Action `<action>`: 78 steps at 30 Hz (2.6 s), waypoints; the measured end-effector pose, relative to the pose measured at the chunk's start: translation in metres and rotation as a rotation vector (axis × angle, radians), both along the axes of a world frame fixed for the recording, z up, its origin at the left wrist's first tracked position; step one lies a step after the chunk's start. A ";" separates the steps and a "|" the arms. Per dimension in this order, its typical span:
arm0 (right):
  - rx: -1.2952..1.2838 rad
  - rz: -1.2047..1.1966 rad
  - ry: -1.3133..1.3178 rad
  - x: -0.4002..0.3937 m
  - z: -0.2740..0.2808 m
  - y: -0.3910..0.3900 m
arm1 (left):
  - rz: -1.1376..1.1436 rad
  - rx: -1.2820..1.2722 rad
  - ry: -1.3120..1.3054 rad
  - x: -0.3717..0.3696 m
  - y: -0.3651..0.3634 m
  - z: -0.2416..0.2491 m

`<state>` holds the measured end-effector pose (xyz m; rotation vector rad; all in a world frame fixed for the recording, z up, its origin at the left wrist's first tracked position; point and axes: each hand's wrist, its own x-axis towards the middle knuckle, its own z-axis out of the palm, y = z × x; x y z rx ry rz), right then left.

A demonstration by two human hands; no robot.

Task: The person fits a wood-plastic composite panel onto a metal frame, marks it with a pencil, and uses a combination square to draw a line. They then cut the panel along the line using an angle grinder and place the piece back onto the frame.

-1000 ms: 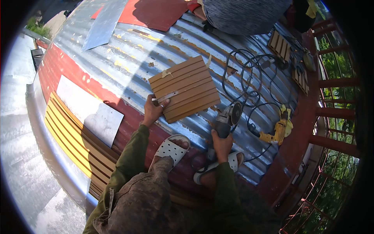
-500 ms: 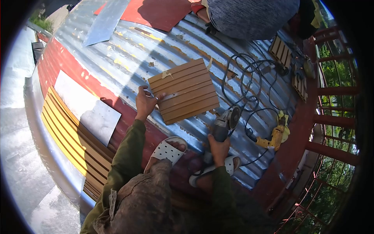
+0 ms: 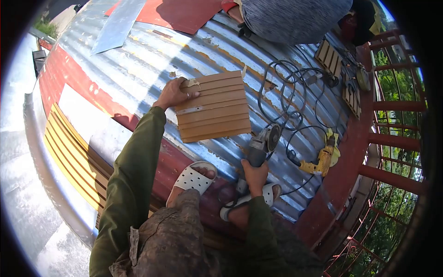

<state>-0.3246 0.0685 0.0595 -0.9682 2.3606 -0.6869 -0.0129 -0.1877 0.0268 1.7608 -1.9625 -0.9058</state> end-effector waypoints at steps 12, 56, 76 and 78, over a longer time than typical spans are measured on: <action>0.036 -0.010 -0.016 0.002 0.008 -0.002 | 0.058 0.055 -0.172 -0.007 0.017 0.002; -0.082 -0.034 -0.041 -0.003 -0.001 0.000 | -0.268 -0.179 0.062 -0.002 0.027 0.176; -0.023 -0.040 -0.044 -0.003 -0.010 0.003 | -0.226 -0.380 -0.077 -0.013 0.068 0.118; -0.061 -0.022 -0.033 -0.005 -0.018 0.003 | -0.294 -0.532 -0.186 -0.018 0.081 0.089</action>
